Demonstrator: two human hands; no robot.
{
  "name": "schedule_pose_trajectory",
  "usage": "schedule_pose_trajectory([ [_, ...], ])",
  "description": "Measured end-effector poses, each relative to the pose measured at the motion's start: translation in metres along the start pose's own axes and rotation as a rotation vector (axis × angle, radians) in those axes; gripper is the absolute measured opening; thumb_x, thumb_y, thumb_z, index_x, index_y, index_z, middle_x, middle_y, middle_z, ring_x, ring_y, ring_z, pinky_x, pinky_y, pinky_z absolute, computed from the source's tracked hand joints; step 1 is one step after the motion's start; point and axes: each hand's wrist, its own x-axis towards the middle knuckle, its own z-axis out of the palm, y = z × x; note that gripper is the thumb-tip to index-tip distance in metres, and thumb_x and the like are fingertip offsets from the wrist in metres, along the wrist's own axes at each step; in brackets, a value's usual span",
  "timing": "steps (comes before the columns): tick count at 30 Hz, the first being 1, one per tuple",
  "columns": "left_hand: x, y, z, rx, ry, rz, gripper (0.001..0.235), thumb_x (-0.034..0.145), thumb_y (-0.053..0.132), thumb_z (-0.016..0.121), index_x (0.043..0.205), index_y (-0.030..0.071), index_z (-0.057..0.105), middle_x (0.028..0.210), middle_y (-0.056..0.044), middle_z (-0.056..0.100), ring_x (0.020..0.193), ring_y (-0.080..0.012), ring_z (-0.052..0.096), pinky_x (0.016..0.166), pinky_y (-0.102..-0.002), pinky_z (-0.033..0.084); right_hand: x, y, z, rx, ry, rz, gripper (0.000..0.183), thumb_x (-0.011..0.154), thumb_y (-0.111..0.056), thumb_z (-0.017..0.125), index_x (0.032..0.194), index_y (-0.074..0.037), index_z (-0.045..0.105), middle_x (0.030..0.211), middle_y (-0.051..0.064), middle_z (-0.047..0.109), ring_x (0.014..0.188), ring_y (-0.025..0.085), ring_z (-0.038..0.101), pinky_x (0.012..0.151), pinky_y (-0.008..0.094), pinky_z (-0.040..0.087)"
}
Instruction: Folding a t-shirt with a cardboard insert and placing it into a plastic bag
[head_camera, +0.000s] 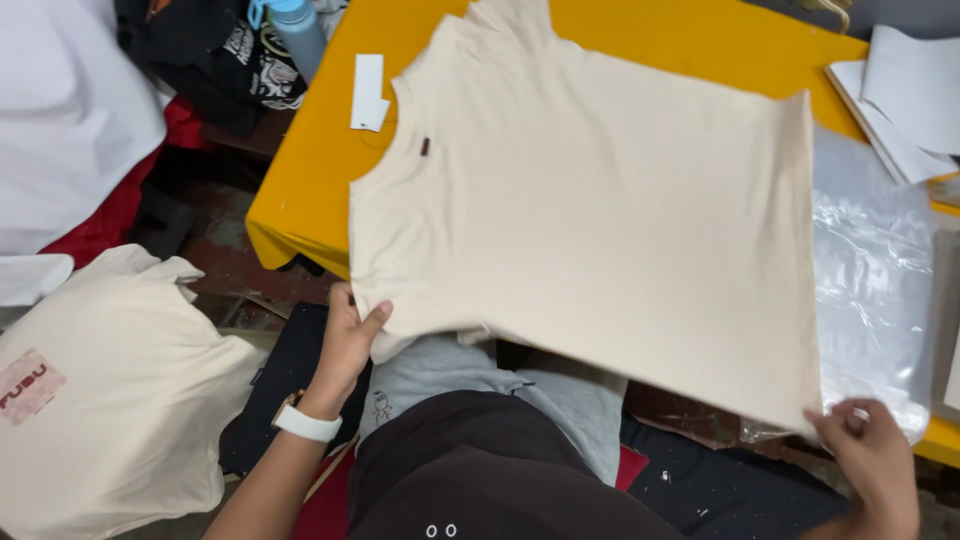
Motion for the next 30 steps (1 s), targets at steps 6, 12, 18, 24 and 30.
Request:
schedule_pose_trajectory([
  [6,0.011,-0.018,-0.027,0.203,0.031,-0.1,0.035,0.096,0.026,0.069,0.113,0.011,0.042,0.098,-0.007,0.063,0.081,-0.0159,0.069,0.063,-0.027,0.053,-0.013,-0.078,0.022,-0.547,0.085,-0.008,0.064,0.084,-0.042,0.084,0.134,-0.006,0.069,0.13,0.012,0.073,0.112,0.044,0.067,0.09,0.053,0.048],
  [12,0.036,-0.064,-0.005,-0.145,0.181,0.178,0.06,0.086,0.009,0.086,0.123,0.006,0.038,0.108,-0.007,0.055,0.093,-0.0134,0.061,0.083,-0.026,0.054,-0.051,-0.334,0.217,-0.01,-0.515,-1.217,0.03,0.092,-0.012,0.072,0.122,-0.009,0.073,0.113,0.014,0.07,0.116,0.042,0.062,0.102,0.051,0.044],
  [18,0.04,-0.071,0.005,-0.195,0.319,0.195,0.048,0.089,0.009,0.083,0.113,0.006,0.042,0.095,-0.001,0.055,0.084,-0.0092,0.059,0.074,-0.021,0.047,-0.069,-0.454,0.397,-0.126,-0.978,-1.701,0.041,0.087,-0.001,0.069,0.127,-0.012,0.067,0.129,0.011,0.067,0.127,0.04,0.051,0.099,0.057,0.036],
  [24,0.032,-0.064,-0.012,-0.217,0.353,0.179,0.047,0.085,0.011,0.087,0.108,0.006,0.046,0.086,-0.003,0.065,0.076,-0.0087,0.064,0.07,-0.021,0.05,-0.052,-0.486,0.44,-0.315,-1.209,-1.668,0.013,0.085,-0.02,0.081,0.096,-0.02,0.075,0.103,-0.001,0.067,0.108,0.028,0.056,0.097,0.049,0.034],
  [30,0.031,-0.065,-0.019,-0.233,0.225,0.157,0.031,0.094,0.009,0.076,0.107,0.007,0.048,0.081,-0.004,0.064,0.073,-0.0092,0.065,0.068,-0.023,0.05,-0.039,-0.492,0.439,-0.137,-1.527,-1.172,0.013,0.09,-0.012,0.077,0.102,-0.007,0.077,0.093,0.009,0.079,0.091,0.026,0.072,0.093,0.042,0.05],
])
